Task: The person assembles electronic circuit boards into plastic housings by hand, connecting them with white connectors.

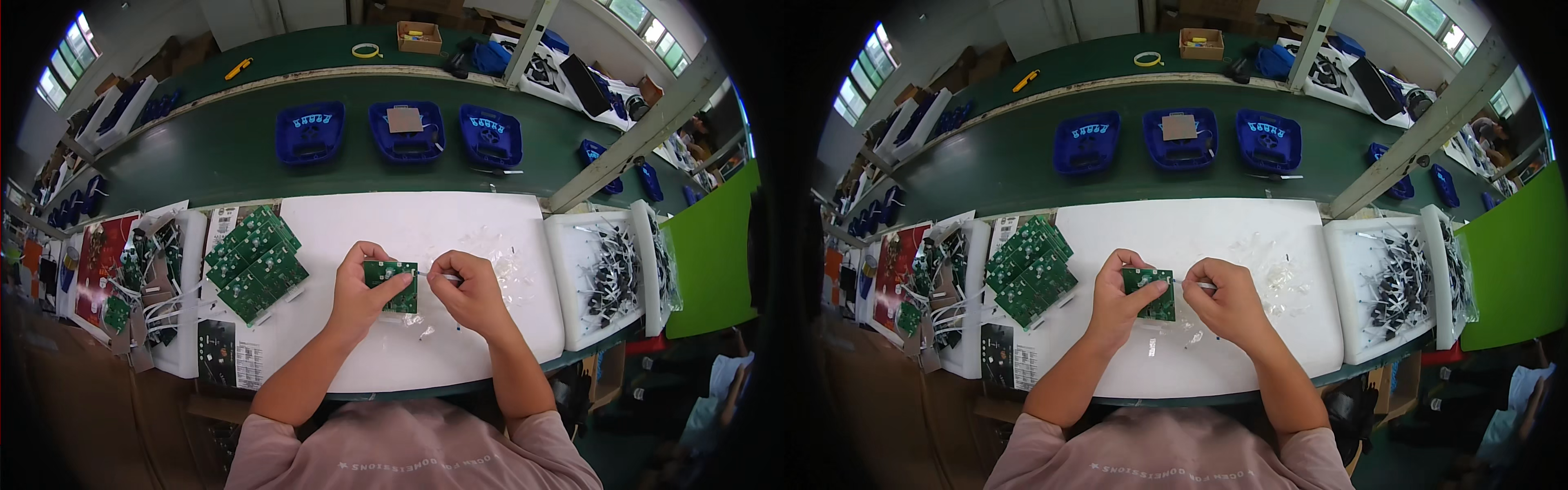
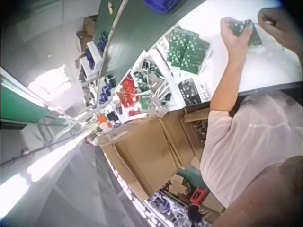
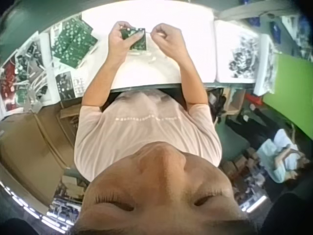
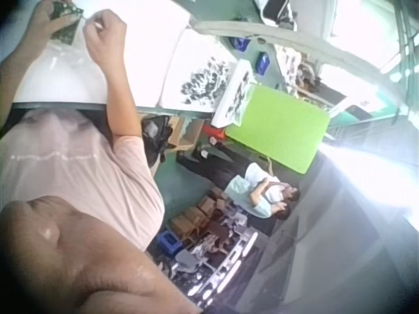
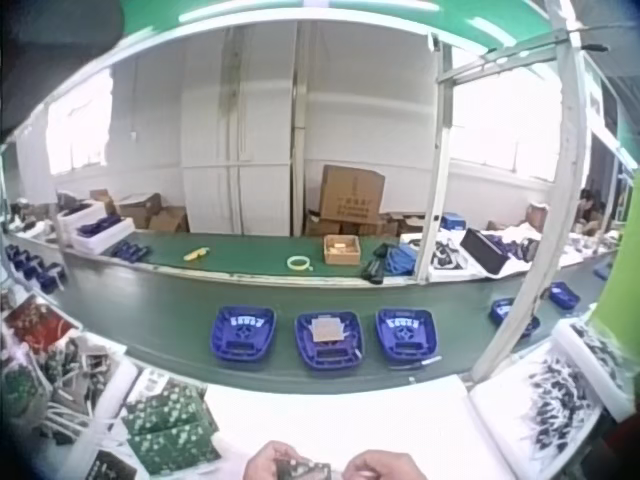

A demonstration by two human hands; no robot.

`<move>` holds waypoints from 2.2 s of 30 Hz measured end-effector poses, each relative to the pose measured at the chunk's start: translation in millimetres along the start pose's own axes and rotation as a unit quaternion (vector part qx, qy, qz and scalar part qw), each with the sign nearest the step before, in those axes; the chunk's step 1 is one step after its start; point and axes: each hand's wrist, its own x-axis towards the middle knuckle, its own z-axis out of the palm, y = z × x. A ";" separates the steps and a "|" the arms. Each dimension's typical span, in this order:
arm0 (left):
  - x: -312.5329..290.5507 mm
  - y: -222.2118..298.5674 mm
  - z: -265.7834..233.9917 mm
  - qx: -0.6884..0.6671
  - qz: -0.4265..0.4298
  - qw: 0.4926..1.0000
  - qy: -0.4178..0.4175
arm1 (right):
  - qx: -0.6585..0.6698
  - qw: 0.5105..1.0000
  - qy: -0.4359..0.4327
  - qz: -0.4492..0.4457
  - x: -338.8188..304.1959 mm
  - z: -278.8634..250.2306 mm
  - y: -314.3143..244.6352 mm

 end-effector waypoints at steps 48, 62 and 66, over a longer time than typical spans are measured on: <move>-5.9 -22.1 3.5 0.166 0.074 0.983 0.026 | 0.000 0.998 0.049 -0.027 -5.7 6.9 18.2; -7.9 -22.1 4.3 0.201 0.087 0.975 0.023 | -0.018 0.999 0.034 -0.015 -3.1 5.8 17.2; -8.2 -20.2 5.7 0.193 0.078 0.978 0.020 | 0.002 1.000 0.016 0.012 -3.4 3.4 17.2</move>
